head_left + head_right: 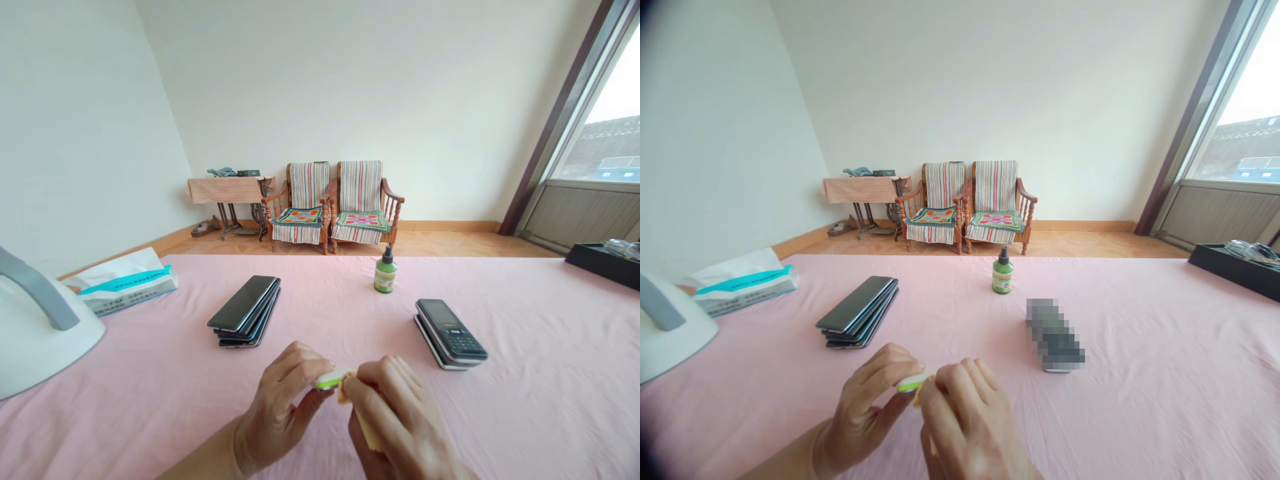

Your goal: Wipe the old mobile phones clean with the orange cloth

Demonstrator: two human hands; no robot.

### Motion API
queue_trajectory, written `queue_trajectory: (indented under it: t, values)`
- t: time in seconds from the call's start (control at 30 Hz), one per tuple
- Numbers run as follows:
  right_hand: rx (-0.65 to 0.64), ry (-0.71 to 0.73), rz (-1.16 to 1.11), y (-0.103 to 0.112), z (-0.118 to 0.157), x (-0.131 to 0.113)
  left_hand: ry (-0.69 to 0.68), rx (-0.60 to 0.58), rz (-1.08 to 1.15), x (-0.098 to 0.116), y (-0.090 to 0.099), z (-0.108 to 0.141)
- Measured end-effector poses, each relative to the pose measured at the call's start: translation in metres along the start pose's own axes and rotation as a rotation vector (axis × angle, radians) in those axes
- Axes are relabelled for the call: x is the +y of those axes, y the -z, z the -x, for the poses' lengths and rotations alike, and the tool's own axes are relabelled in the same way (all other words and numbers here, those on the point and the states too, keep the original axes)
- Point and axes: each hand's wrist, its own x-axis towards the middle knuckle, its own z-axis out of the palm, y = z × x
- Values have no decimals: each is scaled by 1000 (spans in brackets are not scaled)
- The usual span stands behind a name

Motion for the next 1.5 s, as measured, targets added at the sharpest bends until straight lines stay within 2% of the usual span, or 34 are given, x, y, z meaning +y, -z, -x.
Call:
queue_trajectory:
  t: [0.17, 0.33, 0.47, 0.53, 0.73, 0.83, 1.0, 1.23, 1.5]
  values:
    - [16, -119, -58, 3, 1, 4, 15, -27, -12, 0, -1, -1]
    - [33, -366, -187, 3, 3, 11, 31, -15, 4, -1, 0, 0]
    - [-62, -615, -287, -5, 6, 15, 37, -103, 66, -6, -1, 2]
    - [-124, -689, -329, -11, 8, 17, 81, -124, 46, -10, -2, 2]
    - [-202, -707, -303, -19, 16, 24, 330, -166, 11, -12, -8, 3]
    - [-225, -727, -238, -20, 16, 28, 447, -219, 51, -9, -12, 5]
    - [-284, -762, -173, -23, 19, 35, 569, -227, 171, -3, -12, 2]
    - [-291, -771, -131, -27, 21, 38, 627, -302, 374, 6, -3, -10]
    - [-308, -776, -217, -23, 20, 37, 585, -379, 196, -1, -3, 2]
